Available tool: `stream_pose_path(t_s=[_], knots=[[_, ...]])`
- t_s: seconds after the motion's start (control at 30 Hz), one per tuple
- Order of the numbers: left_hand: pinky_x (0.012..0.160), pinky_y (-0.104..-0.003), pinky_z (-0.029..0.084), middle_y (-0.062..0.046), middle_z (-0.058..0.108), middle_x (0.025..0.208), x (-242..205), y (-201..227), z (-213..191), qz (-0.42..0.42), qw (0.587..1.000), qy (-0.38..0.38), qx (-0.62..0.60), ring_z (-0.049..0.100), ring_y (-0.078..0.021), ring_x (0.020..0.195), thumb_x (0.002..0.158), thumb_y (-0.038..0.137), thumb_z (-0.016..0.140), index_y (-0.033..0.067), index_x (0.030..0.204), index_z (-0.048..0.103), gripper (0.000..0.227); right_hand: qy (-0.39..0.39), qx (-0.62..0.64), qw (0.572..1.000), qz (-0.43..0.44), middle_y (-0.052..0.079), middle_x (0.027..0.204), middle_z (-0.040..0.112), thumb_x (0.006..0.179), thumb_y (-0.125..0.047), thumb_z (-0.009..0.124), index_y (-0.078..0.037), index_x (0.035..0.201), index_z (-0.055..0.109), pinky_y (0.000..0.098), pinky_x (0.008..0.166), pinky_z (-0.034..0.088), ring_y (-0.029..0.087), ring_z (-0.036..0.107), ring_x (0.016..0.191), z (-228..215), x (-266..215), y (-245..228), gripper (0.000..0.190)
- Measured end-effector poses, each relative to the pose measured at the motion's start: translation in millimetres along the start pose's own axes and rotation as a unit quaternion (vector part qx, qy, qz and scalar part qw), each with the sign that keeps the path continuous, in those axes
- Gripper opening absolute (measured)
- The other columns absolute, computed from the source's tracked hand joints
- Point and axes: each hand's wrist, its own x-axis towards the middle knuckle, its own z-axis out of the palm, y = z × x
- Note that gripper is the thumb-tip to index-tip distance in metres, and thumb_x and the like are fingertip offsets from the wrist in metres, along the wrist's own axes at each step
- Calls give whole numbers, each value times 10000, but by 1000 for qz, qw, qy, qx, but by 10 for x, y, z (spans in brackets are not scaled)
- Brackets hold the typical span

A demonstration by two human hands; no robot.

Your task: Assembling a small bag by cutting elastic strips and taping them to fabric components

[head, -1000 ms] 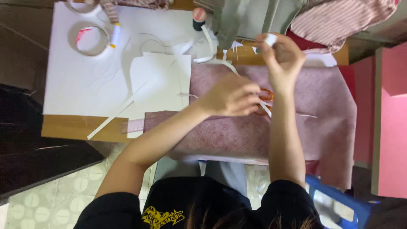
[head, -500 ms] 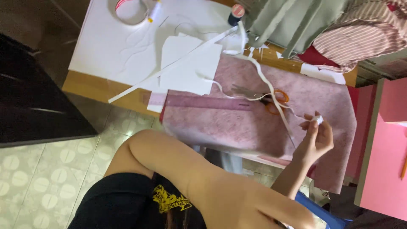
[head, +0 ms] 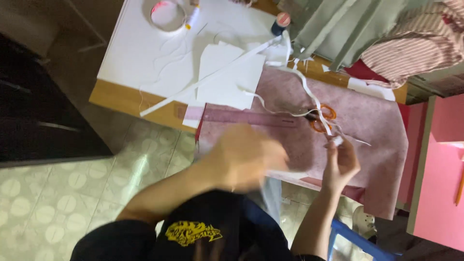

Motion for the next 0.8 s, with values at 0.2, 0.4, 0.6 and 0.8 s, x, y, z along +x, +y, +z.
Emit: stream_pose_path(t_s=[0.2,0.4,0.6,0.8], knots=[[956,-430,529,5,758,1154,-714,-1181,720,-164,952,257,21,718,-269,1108,986,86,712,209,1197,750,247,-67,-75,992,-72,266,1016,696,1044,-35,844,127,1281,733,409,810,544,300,648,882,141,246,-129,307],[1037,-415,480,61,742,1240,-840,-1287,874,-190,945,253,78,670,-242,1232,1013,196,748,275,1228,770,231,-77,-163,980,-83,276,1098,719,1007,-24,880,106,1347,728,442,831,583,363,712,938,69,631,182,394],[1034,-419,463,109,733,1236,-849,-1314,923,-193,946,217,144,649,-214,1220,993,290,778,307,1151,775,159,-77,-274,952,-111,281,1089,743,1015,-235,930,86,1276,763,514,835,534,448,719,972,228,1173,657,447],[1045,-435,472,109,744,1220,-877,-1316,966,-206,946,200,153,655,-228,1218,962,329,792,337,1137,780,176,-67,-396,898,-178,165,981,773,994,-428,926,-62,1134,819,480,891,500,380,741,935,643,1710,855,407]])
